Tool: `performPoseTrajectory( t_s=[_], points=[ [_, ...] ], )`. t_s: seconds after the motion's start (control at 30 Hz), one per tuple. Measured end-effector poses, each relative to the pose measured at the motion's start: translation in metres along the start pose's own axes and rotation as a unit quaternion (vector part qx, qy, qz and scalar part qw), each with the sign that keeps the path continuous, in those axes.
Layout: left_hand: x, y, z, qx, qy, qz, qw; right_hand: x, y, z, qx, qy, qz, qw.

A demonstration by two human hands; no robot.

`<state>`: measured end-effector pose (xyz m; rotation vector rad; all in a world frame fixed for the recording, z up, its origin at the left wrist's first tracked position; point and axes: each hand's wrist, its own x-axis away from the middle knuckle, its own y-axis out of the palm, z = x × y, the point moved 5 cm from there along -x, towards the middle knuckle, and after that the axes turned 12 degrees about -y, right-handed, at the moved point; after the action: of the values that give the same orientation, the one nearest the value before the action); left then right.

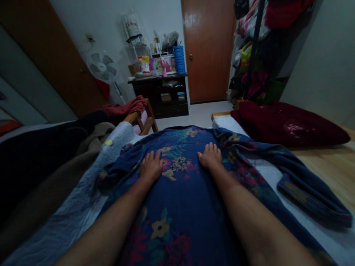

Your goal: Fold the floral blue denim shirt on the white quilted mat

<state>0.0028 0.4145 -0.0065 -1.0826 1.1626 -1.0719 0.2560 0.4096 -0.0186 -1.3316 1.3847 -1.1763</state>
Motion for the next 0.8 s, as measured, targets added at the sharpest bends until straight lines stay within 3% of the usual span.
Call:
performPoseTrajectory(
  t_s=[0.07, 0.17, 0.23, 0.43, 0.6, 0.7, 0.8],
  points=[
    [0.022, 0.001, 0.017, 0.012, 0.046, -0.025, 0.999, 0.017, 0.003, -0.019, -0.009, -0.039, 0.015, 0.999],
    [0.060, 0.003, 0.038, 0.039, 0.109, -0.063, 0.991, 0.041, 0.010, -0.048, -0.010, -0.174, 0.015, 0.985],
    [0.083, 0.003, 0.040, 0.040, 0.112, -0.076, 0.990, 0.051, 0.012, -0.050, -0.009, -0.200, 0.002, 0.980],
    [0.129, -0.005, 0.010, 0.009, 0.061, -0.063, 0.996, 0.063, 0.000, -0.014, 0.017, -0.100, 0.034, 0.994],
    [0.160, -0.013, 0.000, -0.009, 0.048, -0.029, 0.998, 0.086, -0.001, -0.005, 0.026, -0.065, 0.040, 0.997],
    [0.171, -0.020, 0.007, 0.009, 0.103, -0.023, 0.994, 0.105, -0.001, -0.007, 0.028, -0.064, 0.034, 0.997],
    [0.182, -0.026, 0.017, 0.047, 0.188, -0.057, 0.979, 0.125, -0.001, -0.010, 0.029, -0.070, 0.029, 0.997]
  ],
)
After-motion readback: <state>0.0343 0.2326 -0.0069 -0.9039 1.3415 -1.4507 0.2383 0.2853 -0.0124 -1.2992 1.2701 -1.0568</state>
